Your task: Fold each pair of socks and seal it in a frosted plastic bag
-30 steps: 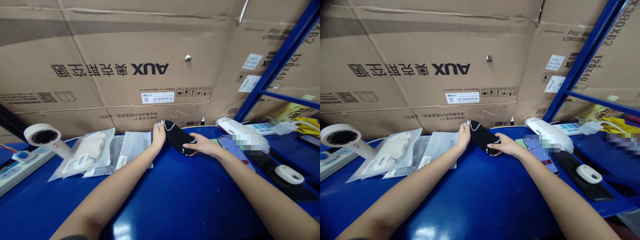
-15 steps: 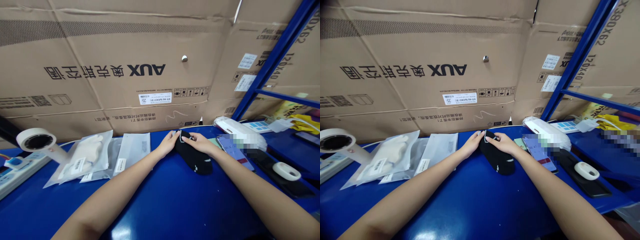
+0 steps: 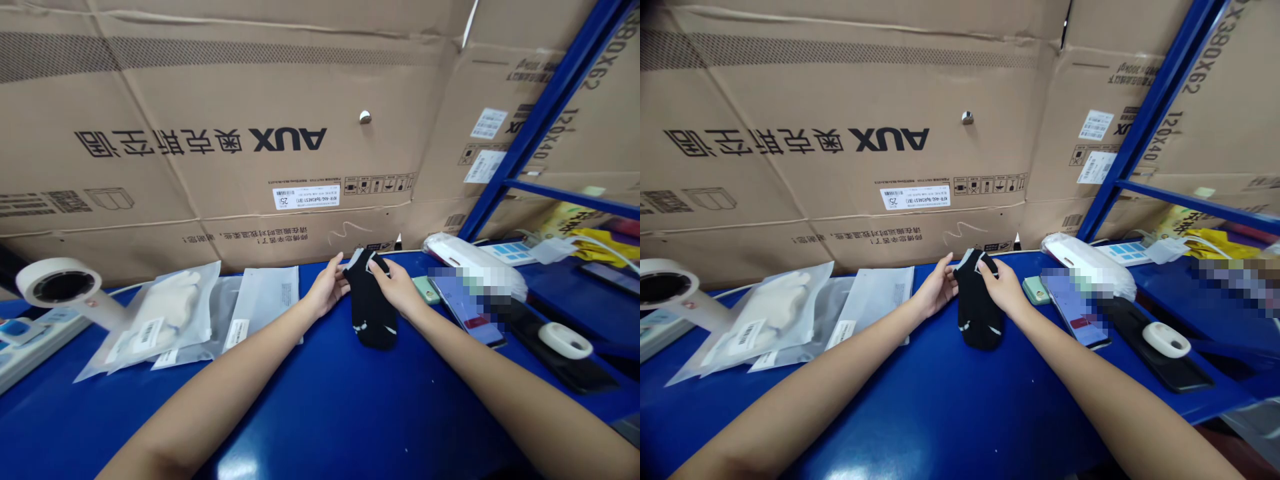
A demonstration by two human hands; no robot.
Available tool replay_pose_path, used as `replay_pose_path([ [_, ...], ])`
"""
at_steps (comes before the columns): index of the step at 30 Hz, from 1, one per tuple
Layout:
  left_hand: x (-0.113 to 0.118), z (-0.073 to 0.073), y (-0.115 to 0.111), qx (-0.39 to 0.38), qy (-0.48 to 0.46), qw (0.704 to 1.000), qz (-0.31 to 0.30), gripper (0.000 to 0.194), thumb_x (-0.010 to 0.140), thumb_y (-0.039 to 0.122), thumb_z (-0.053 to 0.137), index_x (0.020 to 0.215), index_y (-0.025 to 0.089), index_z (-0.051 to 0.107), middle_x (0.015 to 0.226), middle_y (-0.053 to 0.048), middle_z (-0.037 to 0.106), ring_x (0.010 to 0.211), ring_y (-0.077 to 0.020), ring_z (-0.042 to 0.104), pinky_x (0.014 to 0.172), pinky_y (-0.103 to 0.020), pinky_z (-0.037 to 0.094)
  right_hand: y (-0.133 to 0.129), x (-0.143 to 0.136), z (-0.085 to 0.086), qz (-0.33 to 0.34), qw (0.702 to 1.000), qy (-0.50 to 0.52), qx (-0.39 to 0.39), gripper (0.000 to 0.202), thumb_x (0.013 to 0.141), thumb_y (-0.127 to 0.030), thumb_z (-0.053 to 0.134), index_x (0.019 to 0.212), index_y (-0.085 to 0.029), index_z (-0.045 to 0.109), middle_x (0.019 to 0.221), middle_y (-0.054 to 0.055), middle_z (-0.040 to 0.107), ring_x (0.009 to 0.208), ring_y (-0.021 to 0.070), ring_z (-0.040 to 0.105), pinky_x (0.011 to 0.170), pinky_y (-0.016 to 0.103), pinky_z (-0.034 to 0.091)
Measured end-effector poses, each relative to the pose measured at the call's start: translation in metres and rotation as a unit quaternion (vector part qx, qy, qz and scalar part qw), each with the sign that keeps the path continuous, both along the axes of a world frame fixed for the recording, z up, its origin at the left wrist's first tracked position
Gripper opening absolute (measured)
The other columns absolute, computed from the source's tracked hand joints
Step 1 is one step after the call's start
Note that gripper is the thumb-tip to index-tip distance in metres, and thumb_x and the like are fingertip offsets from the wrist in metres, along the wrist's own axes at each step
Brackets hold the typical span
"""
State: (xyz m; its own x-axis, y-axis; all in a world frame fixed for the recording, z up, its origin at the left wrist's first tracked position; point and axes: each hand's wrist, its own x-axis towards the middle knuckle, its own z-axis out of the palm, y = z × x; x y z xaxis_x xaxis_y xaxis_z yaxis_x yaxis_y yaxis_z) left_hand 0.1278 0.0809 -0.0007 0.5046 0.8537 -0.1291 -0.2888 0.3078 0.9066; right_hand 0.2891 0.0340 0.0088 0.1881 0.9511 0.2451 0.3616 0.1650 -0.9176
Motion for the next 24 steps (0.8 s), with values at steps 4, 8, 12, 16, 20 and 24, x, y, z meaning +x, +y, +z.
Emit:
replay_pose_path([
  [4,0.003,0.000,-0.007,-0.012,0.047,0.998,-0.047,0.052,0.076,0.065,0.068,0.093,0.016,0.068,0.089,-0.008,0.073,0.083,-0.0203,0.069,0.078,-0.030,0.053,0.006,0.001,-0.008,-0.031,0.993,0.117,0.003,0.045,0.081,-0.060,0.060,0.104,-0.022,0.055,0.105,0.008,0.070,0.101,0.0250,0.067,0.085,0.037,0.053],
  [8,0.003,0.002,-0.014,0.094,0.133,0.983,-0.079,0.054,0.065,0.042,0.086,0.109,0.016,0.068,0.107,-0.009,0.074,0.097,-0.0239,0.069,0.087,-0.034,0.051,0.009,0.012,0.003,-0.054,0.978,0.196,-0.034,0.040,0.075,-0.054,0.066,0.098,-0.026,0.049,0.093,0.003,0.069,0.095,0.0256,0.068,0.076,0.036,0.055],
  [12,-0.005,0.013,-0.015,0.184,0.173,0.958,-0.139,0.052,0.064,0.030,0.086,0.112,0.016,0.068,0.114,-0.009,0.072,0.104,-0.0249,0.067,0.092,-0.035,0.050,0.007,0.034,0.027,-0.045,0.981,0.174,-0.074,0.042,0.072,-0.048,0.072,0.102,-0.028,0.051,0.088,0.001,0.070,0.089,0.0253,0.069,0.066,0.033,0.055],
  [16,-0.017,0.028,-0.011,0.259,0.212,0.908,-0.251,0.038,0.068,0.033,0.081,0.102,0.019,0.070,0.104,-0.006,0.074,0.094,-0.0245,0.069,0.084,-0.034,0.052,0.001,0.047,0.040,0.027,0.988,0.056,-0.144,0.049,0.074,-0.056,0.073,0.113,-0.029,0.060,0.098,0.006,0.074,0.090,0.0262,0.070,0.070,0.035,0.057],
  [20,-0.027,0.037,-0.004,0.273,0.267,0.868,-0.318,0.030,0.067,0.032,0.081,0.093,0.020,0.071,0.092,-0.003,0.075,0.084,-0.0236,0.070,0.075,-0.031,0.053,-0.004,0.044,0.038,0.113,0.981,-0.080,-0.136,0.038,0.070,-0.057,0.078,0.092,-0.026,0.073,0.101,0.007,0.075,0.094,0.0277,0.068,0.080,0.036,0.055],
  [24,-0.034,0.040,0.008,0.301,0.326,0.855,-0.270,0.028,0.063,0.029,0.080,0.088,0.021,0.073,0.088,-0.002,0.075,0.078,-0.0236,0.070,0.067,-0.029,0.052,-0.001,0.039,0.032,0.129,0.982,-0.111,-0.088,0.032,0.075,-0.054,0.072,0.082,-0.023,0.069,0.086,0.003,0.071,0.084,0.0231,0.066,0.077,0.034,0.053],
])
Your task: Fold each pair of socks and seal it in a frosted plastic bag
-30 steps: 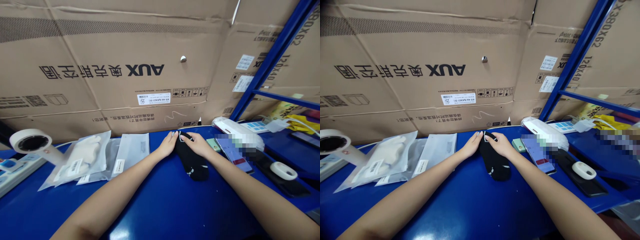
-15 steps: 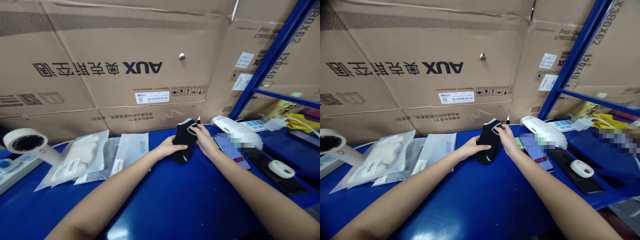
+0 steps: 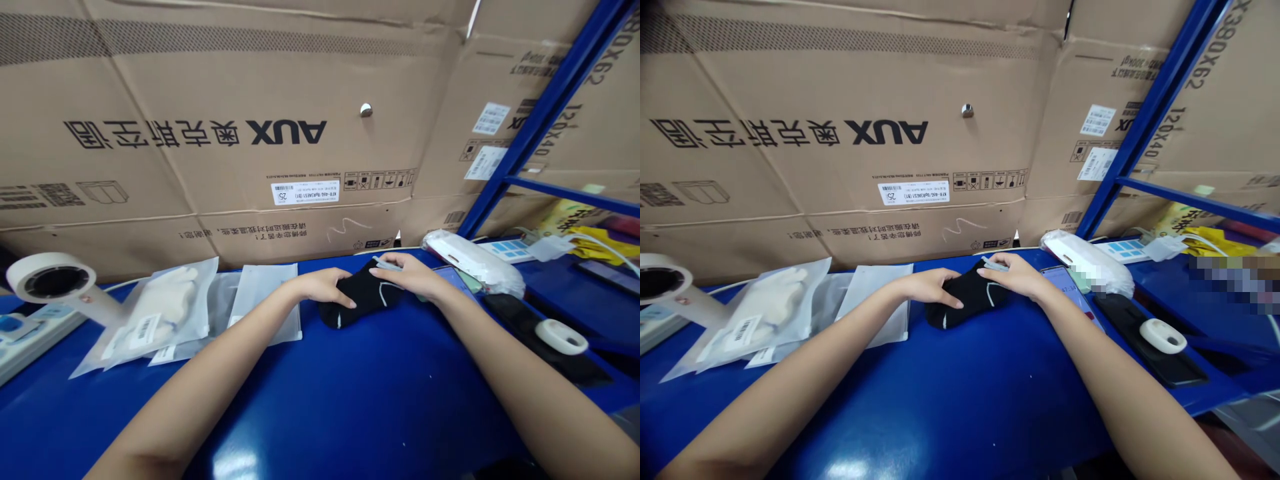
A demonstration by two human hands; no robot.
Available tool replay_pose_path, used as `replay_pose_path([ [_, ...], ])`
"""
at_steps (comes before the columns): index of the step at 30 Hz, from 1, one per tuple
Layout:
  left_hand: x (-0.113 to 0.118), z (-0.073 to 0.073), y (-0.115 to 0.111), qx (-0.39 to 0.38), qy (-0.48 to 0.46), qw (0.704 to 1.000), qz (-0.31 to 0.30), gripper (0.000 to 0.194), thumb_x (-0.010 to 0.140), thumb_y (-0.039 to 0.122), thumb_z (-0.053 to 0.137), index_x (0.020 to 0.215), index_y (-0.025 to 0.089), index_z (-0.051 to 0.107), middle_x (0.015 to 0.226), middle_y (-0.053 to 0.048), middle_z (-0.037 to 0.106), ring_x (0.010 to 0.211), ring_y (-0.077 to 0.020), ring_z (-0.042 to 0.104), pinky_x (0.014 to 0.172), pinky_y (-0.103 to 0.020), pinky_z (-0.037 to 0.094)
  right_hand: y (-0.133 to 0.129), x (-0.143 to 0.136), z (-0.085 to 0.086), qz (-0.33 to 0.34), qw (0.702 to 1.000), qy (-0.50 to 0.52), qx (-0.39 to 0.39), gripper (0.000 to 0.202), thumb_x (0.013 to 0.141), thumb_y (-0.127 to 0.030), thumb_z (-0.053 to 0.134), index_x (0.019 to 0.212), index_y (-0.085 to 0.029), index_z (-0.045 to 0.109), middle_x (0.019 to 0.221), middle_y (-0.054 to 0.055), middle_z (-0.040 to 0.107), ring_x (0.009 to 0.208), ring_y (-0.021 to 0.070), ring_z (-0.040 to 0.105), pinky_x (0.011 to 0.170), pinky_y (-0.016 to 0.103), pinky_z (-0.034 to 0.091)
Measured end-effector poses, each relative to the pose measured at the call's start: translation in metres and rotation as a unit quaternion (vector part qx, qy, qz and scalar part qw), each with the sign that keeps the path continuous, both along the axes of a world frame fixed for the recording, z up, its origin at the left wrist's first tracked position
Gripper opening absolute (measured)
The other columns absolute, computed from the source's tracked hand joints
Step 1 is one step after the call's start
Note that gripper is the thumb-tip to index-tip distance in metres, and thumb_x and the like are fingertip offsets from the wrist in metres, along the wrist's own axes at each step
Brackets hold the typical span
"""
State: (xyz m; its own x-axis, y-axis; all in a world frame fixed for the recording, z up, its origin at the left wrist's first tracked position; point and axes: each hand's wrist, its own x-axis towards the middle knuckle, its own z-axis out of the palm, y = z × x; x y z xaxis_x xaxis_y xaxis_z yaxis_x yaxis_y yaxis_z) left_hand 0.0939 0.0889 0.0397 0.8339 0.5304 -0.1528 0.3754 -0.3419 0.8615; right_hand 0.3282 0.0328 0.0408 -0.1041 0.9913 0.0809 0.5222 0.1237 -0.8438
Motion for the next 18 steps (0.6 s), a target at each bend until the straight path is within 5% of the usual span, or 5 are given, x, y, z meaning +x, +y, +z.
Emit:
replay_pose_path([
  [7,-0.013,0.016,0.016,0.178,-0.012,0.970,0.164,0.017,0.060,0.028,0.080,0.074,0.022,0.073,0.070,-0.001,0.071,0.064,-0.0216,0.064,0.064,-0.030,0.048,0.005,-0.016,-0.019,-0.079,0.988,0.041,0.123,0.049,0.081,-0.043,0.060,0.122,-0.024,0.042,0.098,0.004,0.064,0.082,0.0198,0.063,0.079,0.035,0.050],
  [10,-0.017,0.021,0.019,0.148,-0.078,0.963,0.212,0.022,0.060,0.028,0.081,0.080,0.021,0.075,0.078,-0.002,0.072,0.074,-0.0212,0.066,0.068,-0.029,0.049,0.001,-0.021,-0.020,-0.087,0.979,-0.032,0.184,0.048,0.091,-0.043,0.050,0.133,-0.024,0.039,0.113,0.009,0.063,0.098,0.0226,0.062,0.091,0.037,0.046],
  [13,-0.017,0.022,0.021,0.081,-0.145,0.955,0.246,0.032,0.063,0.035,0.082,0.089,0.019,0.074,0.089,-0.004,0.074,0.080,-0.0201,0.067,0.073,-0.030,0.052,-0.002,-0.022,-0.017,-0.108,0.967,-0.050,0.224,0.034,0.095,-0.047,0.045,0.120,-0.026,0.053,0.119,0.008,0.064,0.110,0.0241,0.060,0.096,0.034,0.043],
  [18,-0.017,0.015,0.026,0.017,-0.220,0.938,0.267,0.036,0.069,0.046,0.081,0.090,0.018,0.074,0.092,-0.006,0.075,0.082,-0.0191,0.068,0.076,-0.031,0.053,0.002,-0.021,-0.016,-0.168,0.960,-0.016,0.222,0.040,0.092,-0.059,0.044,0.098,-0.024,0.062,0.094,0.005,0.067,0.089,0.0231,0.061,0.081,0.031,0.046],
])
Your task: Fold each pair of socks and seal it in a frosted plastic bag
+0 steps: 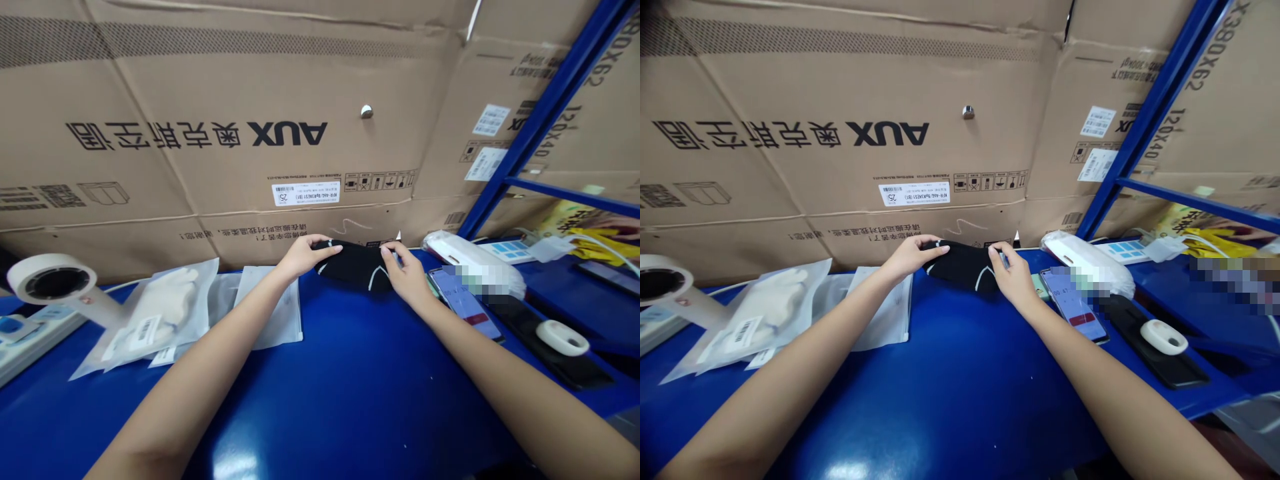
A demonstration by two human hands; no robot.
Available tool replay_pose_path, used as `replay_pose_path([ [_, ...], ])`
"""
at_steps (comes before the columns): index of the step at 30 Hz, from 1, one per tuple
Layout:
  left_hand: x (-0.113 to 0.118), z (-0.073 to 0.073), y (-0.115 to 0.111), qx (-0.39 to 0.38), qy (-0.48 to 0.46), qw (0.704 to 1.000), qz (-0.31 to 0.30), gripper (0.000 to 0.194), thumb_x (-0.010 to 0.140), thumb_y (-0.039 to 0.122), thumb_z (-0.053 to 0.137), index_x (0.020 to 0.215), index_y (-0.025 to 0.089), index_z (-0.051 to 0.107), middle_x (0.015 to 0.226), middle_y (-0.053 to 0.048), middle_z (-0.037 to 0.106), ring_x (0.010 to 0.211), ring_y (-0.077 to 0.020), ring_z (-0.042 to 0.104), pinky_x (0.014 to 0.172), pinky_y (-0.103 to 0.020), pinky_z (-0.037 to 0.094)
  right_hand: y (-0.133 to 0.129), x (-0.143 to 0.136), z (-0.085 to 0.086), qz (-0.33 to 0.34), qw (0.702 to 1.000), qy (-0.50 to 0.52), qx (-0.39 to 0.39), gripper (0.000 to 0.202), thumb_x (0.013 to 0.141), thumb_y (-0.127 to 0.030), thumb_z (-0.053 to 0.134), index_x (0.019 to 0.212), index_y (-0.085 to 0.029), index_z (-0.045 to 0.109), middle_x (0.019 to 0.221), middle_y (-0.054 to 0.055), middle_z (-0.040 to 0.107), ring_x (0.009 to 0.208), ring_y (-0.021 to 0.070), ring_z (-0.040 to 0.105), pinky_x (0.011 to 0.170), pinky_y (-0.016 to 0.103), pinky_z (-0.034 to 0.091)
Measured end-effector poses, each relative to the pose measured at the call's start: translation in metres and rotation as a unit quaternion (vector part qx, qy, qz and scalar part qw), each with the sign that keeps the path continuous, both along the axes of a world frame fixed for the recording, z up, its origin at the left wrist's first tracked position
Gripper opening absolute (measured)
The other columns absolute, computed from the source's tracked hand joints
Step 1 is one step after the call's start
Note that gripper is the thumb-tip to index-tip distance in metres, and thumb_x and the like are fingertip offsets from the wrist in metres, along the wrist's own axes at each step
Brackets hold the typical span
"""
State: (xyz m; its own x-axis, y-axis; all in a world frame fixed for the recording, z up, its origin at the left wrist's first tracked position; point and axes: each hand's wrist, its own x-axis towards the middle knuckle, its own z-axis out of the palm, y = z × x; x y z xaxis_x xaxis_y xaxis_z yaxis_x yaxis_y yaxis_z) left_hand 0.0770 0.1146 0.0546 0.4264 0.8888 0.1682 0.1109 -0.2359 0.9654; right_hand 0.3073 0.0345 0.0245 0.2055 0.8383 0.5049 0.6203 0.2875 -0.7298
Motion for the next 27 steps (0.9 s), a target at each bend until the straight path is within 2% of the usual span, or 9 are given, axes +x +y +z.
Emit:
replay_pose_path([
  [4,-0.001,-0.010,0.010,-0.041,-0.044,0.998,0.013,0.038,0.066,0.045,0.083,0.092,0.018,0.076,0.094,-0.007,0.075,0.086,-0.0193,0.069,0.083,-0.032,0.052,0.005,0.000,0.002,0.008,0.998,0.064,-0.003,0.039,0.088,-0.060,0.051,0.089,-0.022,0.064,0.078,0.001,0.060,0.069,0.0182,0.052,0.068,0.030,0.043],
  [8,-0.002,-0.010,0.010,-0.029,-0.024,0.999,-0.007,0.037,0.068,0.046,0.082,0.091,0.018,0.075,0.094,-0.007,0.074,0.086,-0.0185,0.068,0.082,-0.031,0.052,0.009,0.010,0.008,0.010,0.997,0.066,-0.025,0.040,0.086,-0.059,0.053,0.088,-0.022,0.066,0.069,-0.001,0.055,0.064,0.0168,0.048,0.065,0.029,0.041],
  [12,-0.001,-0.002,-0.007,-0.100,0.076,0.984,-0.127,0.042,0.064,0.039,0.086,0.099,0.019,0.072,0.093,-0.006,0.072,0.075,-0.0172,0.069,0.067,-0.029,0.053,0.007,0.027,0.015,0.058,0.996,0.005,-0.067,0.035,0.081,-0.055,0.064,0.092,-0.022,0.068,0.087,0.003,0.067,0.080,0.0205,0.059,0.079,0.033,0.047],
  [15,0.005,-0.001,-0.025,-0.194,0.144,0.938,-0.247,0.054,0.056,0.032,0.091,0.104,0.019,0.071,0.095,-0.008,0.073,0.074,-0.0203,0.071,0.063,-0.029,0.053,0.002,0.036,0.023,0.152,0.977,-0.015,-0.148,0.032,0.077,-0.049,0.072,0.096,-0.023,0.071,0.100,0.004,0.071,0.097,0.0234,0.063,0.090,0.036,0.047],
  [18,0.014,-0.006,-0.038,-0.247,0.192,0.896,-0.315,0.049,0.064,0.045,0.086,0.104,0.021,0.071,0.098,-0.008,0.075,0.078,-0.0217,0.073,0.064,-0.028,0.054,-0.004,0.036,0.030,0.219,0.952,-0.002,-0.213,0.029,0.075,-0.046,0.076,0.094,-0.024,0.074,0.105,0.003,0.072,0.105,0.0239,0.063,0.097,0.035,0.046],
  [20,0.020,-0.010,-0.041,-0.255,0.190,0.897,-0.308,0.048,0.069,0.052,0.081,0.105,0.020,0.071,0.100,-0.009,0.075,0.082,-0.0215,0.073,0.068,-0.028,0.055,-0.004,0.034,0.033,0.207,0.948,0.092,-0.225,0.034,0.073,-0.044,0.079,0.099,-0.025,0.073,0.105,0.003,0.073,0.103,0.0233,0.065,0.093,0.034,0.049],
  [22,0.025,-0.014,-0.040,-0.251,0.146,0.915,-0.282,0.051,0.069,0.050,0.082,0.107,0.019,0.070,0.105,-0.010,0.075,0.087,-0.0217,0.072,0.074,-0.029,0.055,-0.002,0.031,0.033,0.170,0.929,0.248,-0.215,0.035,0.074,-0.045,0.078,0.101,-0.024,0.071,0.099,0.004,0.074,0.095,0.0217,0.067,0.085,0.031,0.053],
  [25,0.030,-0.017,-0.038,-0.259,0.031,0.943,-0.206,0.056,0.066,0.045,0.086,0.113,0.021,0.068,0.111,-0.009,0.074,0.091,-0.0212,0.071,0.079,-0.031,0.055,0.004,0.023,0.029,0.154,0.857,0.452,-0.194,0.030,0.084,-0.050,0.064,0.091,-0.021,0.069,0.091,0.006,0.074,0.089,0.0204,0.068,0.079,0.029,0.056],
  [27,0.035,-0.018,-0.038,-0.276,-0.040,0.951,-0.135,0.054,0.069,0.044,0.084,0.115,0.022,0.067,0.111,-0.009,0.073,0.091,-0.0208,0.071,0.079,-0.032,0.056,0.005,0.016,0.024,0.175,0.822,0.491,-0.228,0.034,0.089,-0.051,0.057,0.084,-0.020,0.067,0.088,0.008,0.073,0.086,0.0206,0.069,0.076,0.029,0.057],
])
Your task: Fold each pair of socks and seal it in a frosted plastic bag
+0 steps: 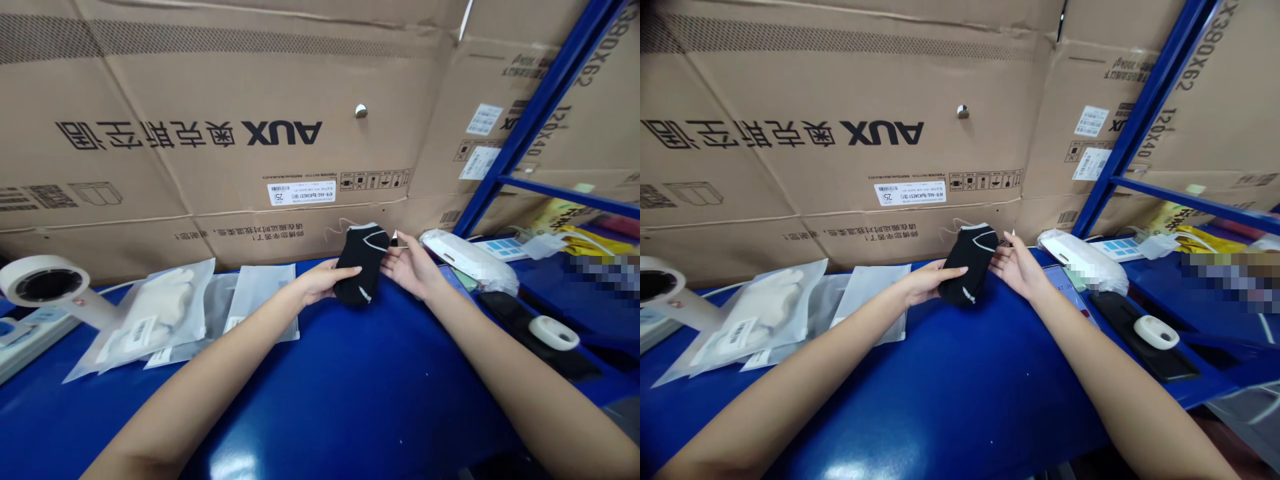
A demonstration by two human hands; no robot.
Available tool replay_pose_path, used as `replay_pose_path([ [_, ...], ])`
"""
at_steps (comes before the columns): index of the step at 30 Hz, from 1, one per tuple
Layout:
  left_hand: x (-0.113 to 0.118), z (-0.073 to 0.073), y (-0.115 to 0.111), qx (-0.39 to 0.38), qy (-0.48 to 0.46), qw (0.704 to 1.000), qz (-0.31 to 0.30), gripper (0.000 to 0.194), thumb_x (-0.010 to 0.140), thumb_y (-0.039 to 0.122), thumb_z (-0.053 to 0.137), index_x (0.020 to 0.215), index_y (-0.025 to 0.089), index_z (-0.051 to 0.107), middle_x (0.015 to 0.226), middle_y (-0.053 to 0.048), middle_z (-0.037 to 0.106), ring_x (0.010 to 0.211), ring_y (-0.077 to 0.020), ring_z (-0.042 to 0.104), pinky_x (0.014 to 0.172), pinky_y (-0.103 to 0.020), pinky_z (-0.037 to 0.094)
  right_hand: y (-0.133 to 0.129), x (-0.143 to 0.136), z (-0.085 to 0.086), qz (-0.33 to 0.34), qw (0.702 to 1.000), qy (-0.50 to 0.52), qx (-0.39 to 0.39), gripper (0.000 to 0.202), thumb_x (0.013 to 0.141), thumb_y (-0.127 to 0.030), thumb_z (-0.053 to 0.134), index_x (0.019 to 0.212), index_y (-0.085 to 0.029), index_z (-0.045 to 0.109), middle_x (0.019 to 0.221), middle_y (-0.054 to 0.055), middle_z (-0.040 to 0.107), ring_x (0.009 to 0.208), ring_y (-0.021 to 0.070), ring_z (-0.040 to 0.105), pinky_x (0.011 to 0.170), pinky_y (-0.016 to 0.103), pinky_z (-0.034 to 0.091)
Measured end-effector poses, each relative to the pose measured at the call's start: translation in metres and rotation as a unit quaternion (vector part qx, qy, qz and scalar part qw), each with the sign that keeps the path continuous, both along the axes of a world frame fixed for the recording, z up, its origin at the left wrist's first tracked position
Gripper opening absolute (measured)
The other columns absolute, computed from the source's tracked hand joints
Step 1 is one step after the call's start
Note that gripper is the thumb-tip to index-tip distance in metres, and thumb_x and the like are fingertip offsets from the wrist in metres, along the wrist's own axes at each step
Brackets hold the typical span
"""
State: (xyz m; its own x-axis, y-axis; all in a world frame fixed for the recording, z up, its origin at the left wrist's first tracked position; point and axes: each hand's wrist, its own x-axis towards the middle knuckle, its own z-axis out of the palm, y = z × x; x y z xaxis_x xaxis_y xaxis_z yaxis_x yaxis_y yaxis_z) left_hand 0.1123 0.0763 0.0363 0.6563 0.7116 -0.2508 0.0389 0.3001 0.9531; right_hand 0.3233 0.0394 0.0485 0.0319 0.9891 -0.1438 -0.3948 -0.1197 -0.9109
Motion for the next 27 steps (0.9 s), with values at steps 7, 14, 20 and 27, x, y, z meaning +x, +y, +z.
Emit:
replay_pose_path([
  [7,0.015,-0.010,-0.014,-0.006,-0.039,0.987,0.155,0.045,0.076,0.033,0.079,0.117,0.023,0.064,0.115,-0.009,0.072,0.094,-0.0211,0.069,0.078,-0.032,0.054,-0.007,-0.025,-0.022,0.045,0.994,-0.079,-0.053,0.021,0.085,-0.033,0.070,0.100,-0.021,0.063,0.086,0.004,0.072,0.076,0.0173,0.068,0.066,0.029,0.056],
  [14,0.019,-0.016,-0.014,-0.049,-0.050,0.987,0.146,0.020,0.079,0.023,0.075,0.097,0.015,0.070,0.088,-0.006,0.073,0.073,-0.0134,0.065,0.074,-0.027,0.050,0.000,-0.016,-0.028,0.011,0.994,-0.111,0.020,0.045,0.073,-0.018,0.072,0.115,-0.027,0.059,0.101,0.001,0.072,0.082,0.0159,0.068,0.070,0.027,0.053],
  [20,0.013,-0.018,0.002,-0.152,-0.119,0.964,0.185,0.021,0.084,0.037,0.071,0.088,0.016,0.070,0.084,-0.006,0.072,0.073,-0.0141,0.066,0.072,-0.025,0.053,0.001,-0.009,-0.025,0.070,0.982,-0.153,0.086,0.053,0.071,-0.021,0.073,0.122,-0.028,0.061,0.120,0.004,0.069,0.106,0.0212,0.066,0.097,0.039,0.049],
  [27,0.003,-0.026,0.017,-0.085,-0.127,0.953,0.262,0.023,0.081,0.037,0.074,0.087,0.015,0.071,0.090,-0.007,0.072,0.076,-0.0140,0.066,0.069,-0.024,0.053,-0.001,-0.007,-0.031,0.140,0.965,-0.213,0.055,0.042,0.075,-0.041,0.078,0.113,-0.023,0.070,0.114,0.008,0.072,0.107,0.0230,0.066,0.097,0.039,0.049],
])
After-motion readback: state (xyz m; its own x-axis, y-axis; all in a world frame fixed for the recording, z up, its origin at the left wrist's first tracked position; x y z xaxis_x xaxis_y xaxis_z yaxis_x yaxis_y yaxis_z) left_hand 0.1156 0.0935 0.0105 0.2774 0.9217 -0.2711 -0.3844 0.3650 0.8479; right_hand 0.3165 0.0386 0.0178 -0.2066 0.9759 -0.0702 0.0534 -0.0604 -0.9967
